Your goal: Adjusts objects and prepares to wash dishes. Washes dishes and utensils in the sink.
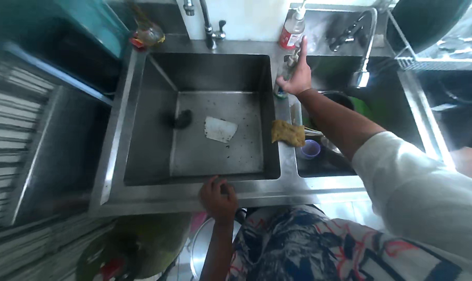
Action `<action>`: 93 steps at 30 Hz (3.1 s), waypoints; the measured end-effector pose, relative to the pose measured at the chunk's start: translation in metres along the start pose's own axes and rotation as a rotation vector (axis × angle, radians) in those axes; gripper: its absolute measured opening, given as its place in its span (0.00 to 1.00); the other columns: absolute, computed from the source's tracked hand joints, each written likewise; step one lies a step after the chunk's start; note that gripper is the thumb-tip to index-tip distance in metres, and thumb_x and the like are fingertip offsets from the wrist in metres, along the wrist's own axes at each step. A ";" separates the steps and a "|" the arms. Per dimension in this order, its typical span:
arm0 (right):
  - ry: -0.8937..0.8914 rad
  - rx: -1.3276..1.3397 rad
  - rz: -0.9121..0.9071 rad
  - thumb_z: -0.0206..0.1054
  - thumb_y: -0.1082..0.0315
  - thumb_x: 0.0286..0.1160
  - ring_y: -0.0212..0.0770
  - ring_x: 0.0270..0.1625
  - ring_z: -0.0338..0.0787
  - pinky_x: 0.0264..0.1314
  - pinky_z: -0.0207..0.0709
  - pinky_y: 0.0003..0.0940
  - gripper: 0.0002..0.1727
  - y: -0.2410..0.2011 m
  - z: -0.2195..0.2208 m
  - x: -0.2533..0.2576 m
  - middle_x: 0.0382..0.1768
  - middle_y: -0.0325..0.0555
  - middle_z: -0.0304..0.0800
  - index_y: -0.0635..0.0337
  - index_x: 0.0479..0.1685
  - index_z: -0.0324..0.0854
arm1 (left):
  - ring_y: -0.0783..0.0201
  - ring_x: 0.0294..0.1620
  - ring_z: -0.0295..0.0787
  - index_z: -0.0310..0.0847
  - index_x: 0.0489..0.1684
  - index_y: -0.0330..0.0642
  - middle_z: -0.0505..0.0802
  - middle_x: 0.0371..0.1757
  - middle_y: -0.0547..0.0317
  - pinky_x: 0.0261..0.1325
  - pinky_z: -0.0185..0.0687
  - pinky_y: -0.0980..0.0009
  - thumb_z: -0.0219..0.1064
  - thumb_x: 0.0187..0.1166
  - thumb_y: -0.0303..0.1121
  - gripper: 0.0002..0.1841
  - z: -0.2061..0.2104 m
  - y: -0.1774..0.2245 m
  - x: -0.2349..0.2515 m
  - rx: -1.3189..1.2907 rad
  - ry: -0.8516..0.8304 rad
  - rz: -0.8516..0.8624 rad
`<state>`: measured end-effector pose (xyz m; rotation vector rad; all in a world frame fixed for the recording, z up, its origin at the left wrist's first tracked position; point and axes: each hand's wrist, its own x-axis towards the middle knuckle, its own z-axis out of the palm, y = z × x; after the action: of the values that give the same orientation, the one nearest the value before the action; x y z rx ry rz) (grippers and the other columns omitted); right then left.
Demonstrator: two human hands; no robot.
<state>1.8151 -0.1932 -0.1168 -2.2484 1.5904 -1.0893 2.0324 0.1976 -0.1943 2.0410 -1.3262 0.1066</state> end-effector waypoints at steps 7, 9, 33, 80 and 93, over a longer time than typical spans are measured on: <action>0.009 0.030 0.074 0.86 0.55 0.52 0.59 0.74 0.85 0.77 0.78 0.53 0.69 -0.011 -0.003 -0.009 0.78 0.63 0.78 0.61 0.97 0.41 | 0.41 0.56 0.88 0.91 0.36 0.38 0.92 0.54 0.39 0.65 0.76 0.45 0.59 0.76 0.40 0.17 0.000 0.000 0.001 0.021 0.003 0.000; 0.015 -0.002 0.126 0.84 0.57 0.50 0.59 0.69 0.88 0.67 0.83 0.55 0.69 -0.015 -0.004 -0.015 0.75 0.62 0.80 0.59 0.97 0.39 | 0.40 0.58 0.88 0.91 0.36 0.38 0.92 0.55 0.38 0.66 0.76 0.45 0.59 0.77 0.40 0.17 0.001 -0.001 -0.001 0.024 0.007 -0.013; -1.161 0.042 -0.378 0.91 0.70 0.41 0.63 0.56 0.92 0.59 0.83 0.66 0.67 -0.033 -0.140 -0.084 0.60 0.61 0.89 0.44 0.92 0.53 | 0.35 0.60 0.87 0.90 0.40 0.32 0.91 0.57 0.34 0.67 0.76 0.41 0.63 0.74 0.31 0.12 -0.004 0.010 0.000 -0.013 -0.021 -0.108; -0.492 0.278 -0.286 0.86 0.57 0.53 0.49 0.64 0.89 0.66 0.86 0.44 0.70 -0.025 -0.150 -0.074 0.73 0.68 0.76 0.65 0.94 0.35 | 0.36 0.64 0.85 0.90 0.43 0.33 0.90 0.60 0.36 0.69 0.75 0.40 0.64 0.74 0.33 0.13 -0.002 0.001 -0.002 -0.047 0.016 -0.135; 0.050 0.157 0.048 0.89 0.54 0.55 0.59 0.71 0.86 0.73 0.82 0.48 0.67 -0.017 -0.010 -0.052 0.77 0.72 0.73 0.70 0.93 0.45 | 0.34 0.62 0.86 0.90 0.39 0.30 0.91 0.58 0.33 0.69 0.75 0.41 0.62 0.74 0.33 0.14 -0.004 0.005 0.002 -0.031 -0.015 -0.094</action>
<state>1.8134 -0.1377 -0.1246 -2.0880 1.5116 -1.2206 2.0305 0.1972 -0.1886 2.0778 -1.2309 0.0283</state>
